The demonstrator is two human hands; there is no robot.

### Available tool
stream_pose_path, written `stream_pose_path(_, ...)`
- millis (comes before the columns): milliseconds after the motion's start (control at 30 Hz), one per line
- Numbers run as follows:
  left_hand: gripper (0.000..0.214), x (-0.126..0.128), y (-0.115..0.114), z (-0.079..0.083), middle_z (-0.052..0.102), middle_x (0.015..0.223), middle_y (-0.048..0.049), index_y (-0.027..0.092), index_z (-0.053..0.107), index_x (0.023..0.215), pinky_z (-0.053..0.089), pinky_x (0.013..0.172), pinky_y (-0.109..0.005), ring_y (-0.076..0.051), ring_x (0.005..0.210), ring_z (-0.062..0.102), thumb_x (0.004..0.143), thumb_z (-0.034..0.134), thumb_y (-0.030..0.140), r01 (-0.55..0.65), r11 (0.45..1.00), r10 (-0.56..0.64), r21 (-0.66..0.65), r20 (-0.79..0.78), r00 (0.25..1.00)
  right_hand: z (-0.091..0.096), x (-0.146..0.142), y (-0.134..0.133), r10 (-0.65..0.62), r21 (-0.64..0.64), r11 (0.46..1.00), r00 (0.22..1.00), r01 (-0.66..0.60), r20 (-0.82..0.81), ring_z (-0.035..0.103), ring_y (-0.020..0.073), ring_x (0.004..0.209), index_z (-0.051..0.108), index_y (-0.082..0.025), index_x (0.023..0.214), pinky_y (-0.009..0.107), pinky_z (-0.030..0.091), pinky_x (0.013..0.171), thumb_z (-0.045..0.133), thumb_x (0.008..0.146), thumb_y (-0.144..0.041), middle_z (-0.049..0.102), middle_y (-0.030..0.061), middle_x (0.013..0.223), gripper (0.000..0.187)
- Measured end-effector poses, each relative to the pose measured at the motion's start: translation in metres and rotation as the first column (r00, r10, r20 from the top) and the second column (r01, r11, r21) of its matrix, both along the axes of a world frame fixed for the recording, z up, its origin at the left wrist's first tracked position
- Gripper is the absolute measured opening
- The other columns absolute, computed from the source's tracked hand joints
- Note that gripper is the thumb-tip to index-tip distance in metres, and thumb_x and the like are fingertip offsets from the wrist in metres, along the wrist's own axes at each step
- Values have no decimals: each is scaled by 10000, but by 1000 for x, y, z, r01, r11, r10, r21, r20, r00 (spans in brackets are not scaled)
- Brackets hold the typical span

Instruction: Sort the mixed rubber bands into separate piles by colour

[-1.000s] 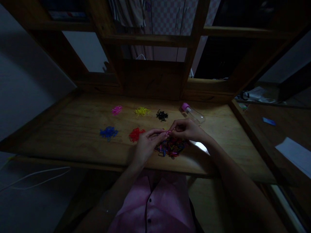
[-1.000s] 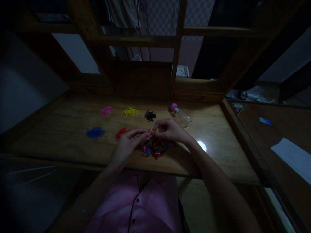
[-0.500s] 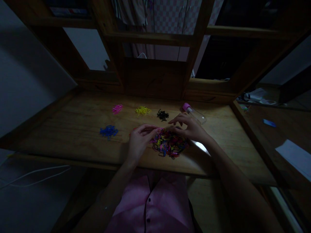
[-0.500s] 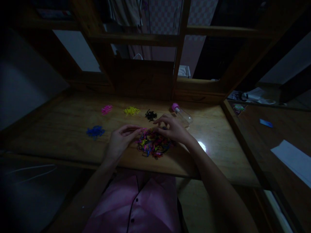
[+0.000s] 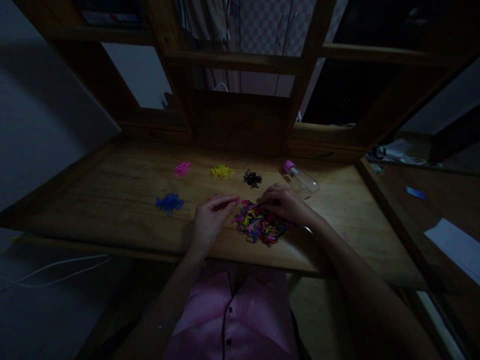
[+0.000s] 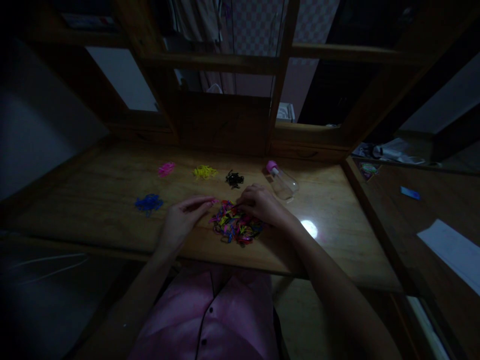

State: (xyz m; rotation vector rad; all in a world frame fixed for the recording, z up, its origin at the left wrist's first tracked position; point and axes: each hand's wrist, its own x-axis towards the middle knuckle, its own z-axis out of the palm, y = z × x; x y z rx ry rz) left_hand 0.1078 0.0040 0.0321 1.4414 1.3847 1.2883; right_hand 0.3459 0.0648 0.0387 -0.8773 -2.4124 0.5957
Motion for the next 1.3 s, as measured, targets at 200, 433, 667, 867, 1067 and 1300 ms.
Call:
stream_pose_path(200, 238, 2, 2, -2, 737, 1027, -68, 193, 754, 973, 508, 920, -327, -216, 990, 668, 801, 688, 344, 20, 1000, -19, -16, 30, 999, 7, 3, -1, -4, -123, 992, 995, -8, -98, 613, 199, 904, 738, -251, 974, 353, 465, 841, 670, 855, -261, 690, 45, 926, 138)
stream_pose_path(433, 269, 19, 0, 5, 746, 995, -73, 178, 762, 943, 539, 870, -324, -230, 960, 680, 754, 732, 368, 69, 994, -56, -83, 158, 986, 19, -2, -6, -23, -203, 979, 970, -28, -243, 631, 191, 862, 737, -233, 922, 346, 490, 801, 700, 825, -321, 696, 43, 912, 137)
stream_pose_path(667, 329, 32, -2, 10, 738, 1050, -86, 167, 745, 1016, 525, 928, -365, -248, 1011, 673, 754, 732, 366, 157, 976, -100, -154, 326, 940, 21, -3, -8, -19, -208, 977, 964, -39, -266, 635, 192, 865, 730, -218, 917, 345, 495, 799, 688, 832, -322, 697, 46, 914, 141)
stream_pose_path(867, 311, 34, -1, 11, 737, 1054, -80, 173, 751, 999, 519, 937, -361, -245, 1019, 671, 758, 726, 368, 175, 977, -132, -122, 300, 945, 18, -4, -9, -16, -209, 977, 966, -40, -259, 637, 197, 862, 736, -222, 922, 348, 495, 800, 698, 824, -334, 698, 47, 910, 154)
stream_pose_path(1067, 296, 38, 2, 8, 758, 934, -74, 164, 760, 911, 551, 836, -330, -223, 885, 698, 698, 775, 368, 129, 985, -92, -111, 289, 953, 19, -5, -9, -13, -230, 972, 960, -54, -280, 640, 195, 855, 747, -220, 889, 344, 501, 788, 715, 810, -336, 701, 50, 890, 145)
stream_pose_path(1300, 252, 37, 6, 0, 740, 851, -36, 160, 723, 830, 530, 760, -257, -143, 772, 679, 647, 823, 299, 156, 968, -44, -198, 475, 879, 24, -6, -10, -21, -253, 966, 952, -59, -304, 651, 189, 826, 760, -223, 876, 333, 501, 757, 704, 819, -338, 713, 48, 877, 140)
